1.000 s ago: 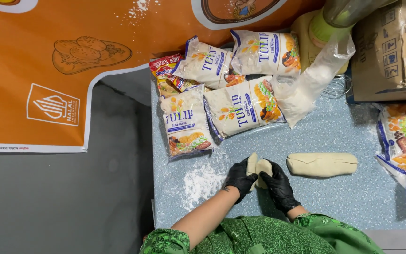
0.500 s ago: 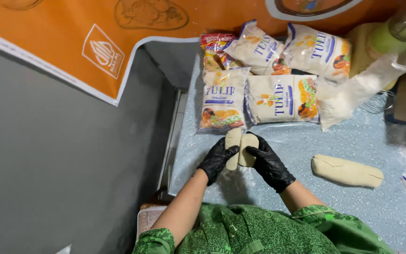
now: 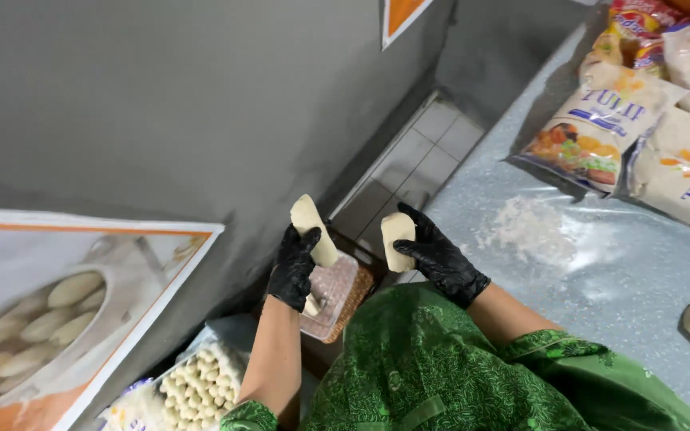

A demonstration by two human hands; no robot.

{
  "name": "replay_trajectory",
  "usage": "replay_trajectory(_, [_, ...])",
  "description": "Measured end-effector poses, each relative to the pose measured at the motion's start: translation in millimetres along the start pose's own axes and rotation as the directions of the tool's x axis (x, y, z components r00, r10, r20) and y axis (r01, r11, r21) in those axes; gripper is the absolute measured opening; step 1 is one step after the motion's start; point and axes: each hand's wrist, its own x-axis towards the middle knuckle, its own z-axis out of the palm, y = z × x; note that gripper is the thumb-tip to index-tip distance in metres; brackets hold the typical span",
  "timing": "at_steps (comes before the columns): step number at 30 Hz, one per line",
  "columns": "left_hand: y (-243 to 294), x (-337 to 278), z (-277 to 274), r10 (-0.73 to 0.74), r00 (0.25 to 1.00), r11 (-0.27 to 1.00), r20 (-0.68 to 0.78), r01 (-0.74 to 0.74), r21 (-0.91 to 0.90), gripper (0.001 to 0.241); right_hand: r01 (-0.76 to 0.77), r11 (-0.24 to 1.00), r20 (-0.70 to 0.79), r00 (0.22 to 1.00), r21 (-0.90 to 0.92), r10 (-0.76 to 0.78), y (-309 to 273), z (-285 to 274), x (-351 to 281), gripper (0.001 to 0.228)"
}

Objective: Shaping individual portions of dough into uniform cylindrical shapes on a floured surface.

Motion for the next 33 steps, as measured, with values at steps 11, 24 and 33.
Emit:
replay_trajectory(11, [-373, 145, -10, -0.377, 0.898, 0.429, 0.228, 0.388, -0.816, 0.051, -0.221, 0.942, -0.025, 0.975, -0.254, 0.222, 315, 10, 138, 0.08])
replay_trajectory(24, [-442, 177, 21, -0.464, 0.884, 0.576, 0.06, 0.353, -0.737, 0.061, -0.423, 0.905, -0.063, 0.903, 0.033, 0.425, 379, 54, 201, 0.089])
replay_trajectory(33, [-416, 142, 15, -0.483, 0.873, 0.868, 0.065, 0.468, 0.165, 0.053, -0.57, 0.718, -0.086, 0.803, -0.4, 0.59, 449, -62, 211, 0.048])
